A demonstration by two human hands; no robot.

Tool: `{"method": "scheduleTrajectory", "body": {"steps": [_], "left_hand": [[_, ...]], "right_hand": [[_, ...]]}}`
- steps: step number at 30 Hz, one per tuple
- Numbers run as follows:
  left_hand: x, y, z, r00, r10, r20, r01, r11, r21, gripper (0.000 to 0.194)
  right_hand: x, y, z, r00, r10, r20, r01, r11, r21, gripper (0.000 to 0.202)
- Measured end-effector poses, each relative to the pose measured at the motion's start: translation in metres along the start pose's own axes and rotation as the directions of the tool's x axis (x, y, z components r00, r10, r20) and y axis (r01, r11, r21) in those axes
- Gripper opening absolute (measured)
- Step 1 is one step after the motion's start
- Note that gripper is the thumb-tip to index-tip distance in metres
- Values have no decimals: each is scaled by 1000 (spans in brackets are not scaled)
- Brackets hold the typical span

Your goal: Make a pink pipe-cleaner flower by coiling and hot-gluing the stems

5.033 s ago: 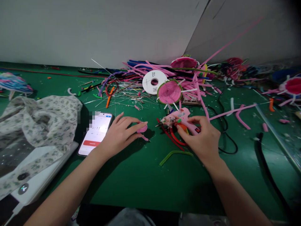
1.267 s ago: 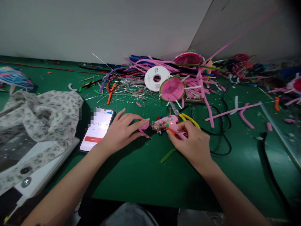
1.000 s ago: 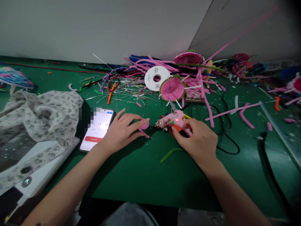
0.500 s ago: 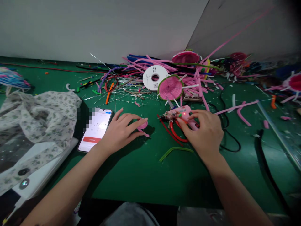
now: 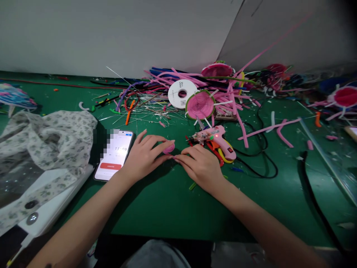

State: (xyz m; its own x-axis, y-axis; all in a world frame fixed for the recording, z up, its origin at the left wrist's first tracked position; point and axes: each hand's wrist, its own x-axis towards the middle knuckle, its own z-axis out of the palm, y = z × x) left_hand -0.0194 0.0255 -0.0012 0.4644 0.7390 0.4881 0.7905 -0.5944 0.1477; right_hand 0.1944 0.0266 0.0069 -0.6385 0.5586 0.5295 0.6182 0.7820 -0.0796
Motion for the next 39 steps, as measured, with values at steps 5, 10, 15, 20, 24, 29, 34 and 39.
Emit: {"method": "scheduleTrajectory", "body": {"steps": [5,10,15,20,24,29,34,39], "left_hand": [[1,1,-2,1000,-16,20,16,999,-38,27],[1,2,-3,999,-30,17,31,998,-47,28],[1,3,-2,999,-41,13,42,998,-48,25],[2,9,0,996,-79,-51,77,996,-38,24],[3,12,2,990,-118,-78,115,992,-47,21],[2,13,3,989,-126,-76,122,991,-48,21],[3,15,2,988,-138,-74,134,989,-56,20],[3,16,2,988,-138,-71,135,989,-53,19]], "right_hand": [[4,9,-3,994,-111,17,112,978,-175,20],[9,11,-5,976,-208,60,217,928,-304,22],[12,13,-5,967,-245,66,253,900,-356,21],[12,14,-4,967,-253,39,250,899,-359,21],[10,15,-1,978,-205,41,207,917,-342,22],[8,16,5,987,-163,13,159,939,-305,21],[6,16,9,995,-96,12,96,961,-258,22],[5,15,11,998,-50,35,57,965,-255,20]]}}
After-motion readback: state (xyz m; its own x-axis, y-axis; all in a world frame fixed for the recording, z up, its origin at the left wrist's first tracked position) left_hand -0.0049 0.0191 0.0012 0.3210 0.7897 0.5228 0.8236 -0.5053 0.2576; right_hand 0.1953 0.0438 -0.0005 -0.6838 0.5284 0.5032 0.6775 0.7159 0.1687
